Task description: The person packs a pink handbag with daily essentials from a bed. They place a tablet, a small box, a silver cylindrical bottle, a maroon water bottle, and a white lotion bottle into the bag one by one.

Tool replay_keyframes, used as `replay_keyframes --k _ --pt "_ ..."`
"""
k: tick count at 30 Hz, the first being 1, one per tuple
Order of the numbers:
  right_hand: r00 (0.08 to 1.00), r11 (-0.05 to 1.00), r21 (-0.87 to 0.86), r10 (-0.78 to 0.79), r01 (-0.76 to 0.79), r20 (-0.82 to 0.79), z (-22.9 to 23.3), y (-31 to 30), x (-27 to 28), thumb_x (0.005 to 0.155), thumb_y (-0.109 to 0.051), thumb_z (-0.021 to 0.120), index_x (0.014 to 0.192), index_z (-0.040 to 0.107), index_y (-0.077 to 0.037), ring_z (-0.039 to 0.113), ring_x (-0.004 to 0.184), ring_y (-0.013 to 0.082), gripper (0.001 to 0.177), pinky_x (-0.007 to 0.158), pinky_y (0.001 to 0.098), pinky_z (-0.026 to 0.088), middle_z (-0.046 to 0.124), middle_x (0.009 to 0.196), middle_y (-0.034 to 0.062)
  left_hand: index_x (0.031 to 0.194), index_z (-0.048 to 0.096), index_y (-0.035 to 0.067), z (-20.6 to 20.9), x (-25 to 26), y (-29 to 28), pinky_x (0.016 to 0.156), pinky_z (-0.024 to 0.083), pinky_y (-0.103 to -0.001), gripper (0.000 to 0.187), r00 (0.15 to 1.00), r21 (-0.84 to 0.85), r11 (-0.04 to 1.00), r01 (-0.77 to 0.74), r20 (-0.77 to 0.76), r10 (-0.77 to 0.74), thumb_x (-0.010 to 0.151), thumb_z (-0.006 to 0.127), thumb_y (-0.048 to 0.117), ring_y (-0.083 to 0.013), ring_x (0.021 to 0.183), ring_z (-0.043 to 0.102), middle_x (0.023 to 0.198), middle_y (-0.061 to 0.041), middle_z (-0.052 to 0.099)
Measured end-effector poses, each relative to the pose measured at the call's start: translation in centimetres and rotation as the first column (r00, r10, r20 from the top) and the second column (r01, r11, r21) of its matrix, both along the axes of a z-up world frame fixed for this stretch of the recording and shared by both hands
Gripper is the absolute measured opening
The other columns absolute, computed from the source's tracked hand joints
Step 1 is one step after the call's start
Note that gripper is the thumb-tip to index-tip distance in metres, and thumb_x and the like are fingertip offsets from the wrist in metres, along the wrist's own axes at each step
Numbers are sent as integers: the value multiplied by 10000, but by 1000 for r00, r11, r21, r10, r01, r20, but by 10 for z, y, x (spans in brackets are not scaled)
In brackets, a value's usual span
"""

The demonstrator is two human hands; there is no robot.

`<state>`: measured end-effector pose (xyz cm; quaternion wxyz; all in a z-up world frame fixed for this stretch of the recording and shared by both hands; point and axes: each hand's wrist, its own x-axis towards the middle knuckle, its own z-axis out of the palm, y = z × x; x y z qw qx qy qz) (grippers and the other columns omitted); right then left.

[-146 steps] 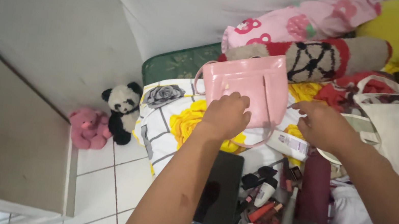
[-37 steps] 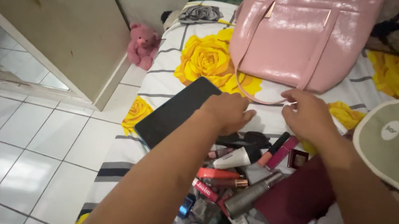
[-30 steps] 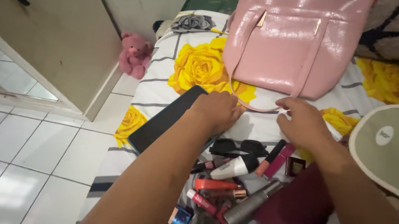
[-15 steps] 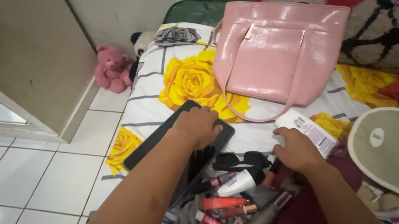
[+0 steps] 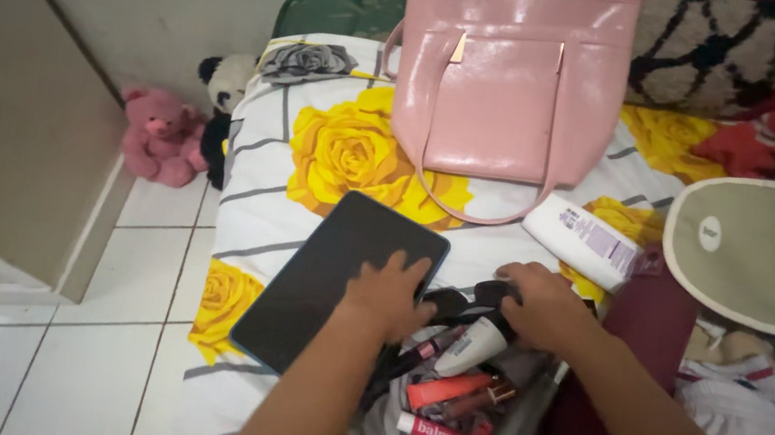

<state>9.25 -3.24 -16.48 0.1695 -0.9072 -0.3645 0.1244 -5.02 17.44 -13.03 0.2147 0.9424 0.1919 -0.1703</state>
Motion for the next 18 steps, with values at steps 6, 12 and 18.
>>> replay_keyframes --k 6,12,18 --pt "990 986 169 -25 0 142 -8 -14 -20 794 -164 669 1214 653 -113 619 1143 372 423 975 438 504 657 1173 153 1637 203 377 6 -12 -19 1121 247 -792 1124 986 -31 999 -41 -166 35 712 608 870 -587 1539 -19 1739 -119 1" --pt "943 975 -21 -210 223 260 14 -22 -60 813 -208 665 1255 644 -153 637 1081 371 446 886 506 512 645 1130 140 1655 122 361 11 -20 -36 1120 181 -806 1257 968 67 997 44 -249 -25 649 624 922 -628 1508 -127 1720 -194 -176" --pt "897 929 -233 -175 286 406 32 -25 -84 839 -308 662 1155 607 -146 614 1163 328 359 1024 529 472 615 1192 122 1653 172 360 4 -19 -30 1128 186 -801 1226 978 25 1000 15 -210 -9 655 644 893 -621 1516 -113 1728 -171 -158"
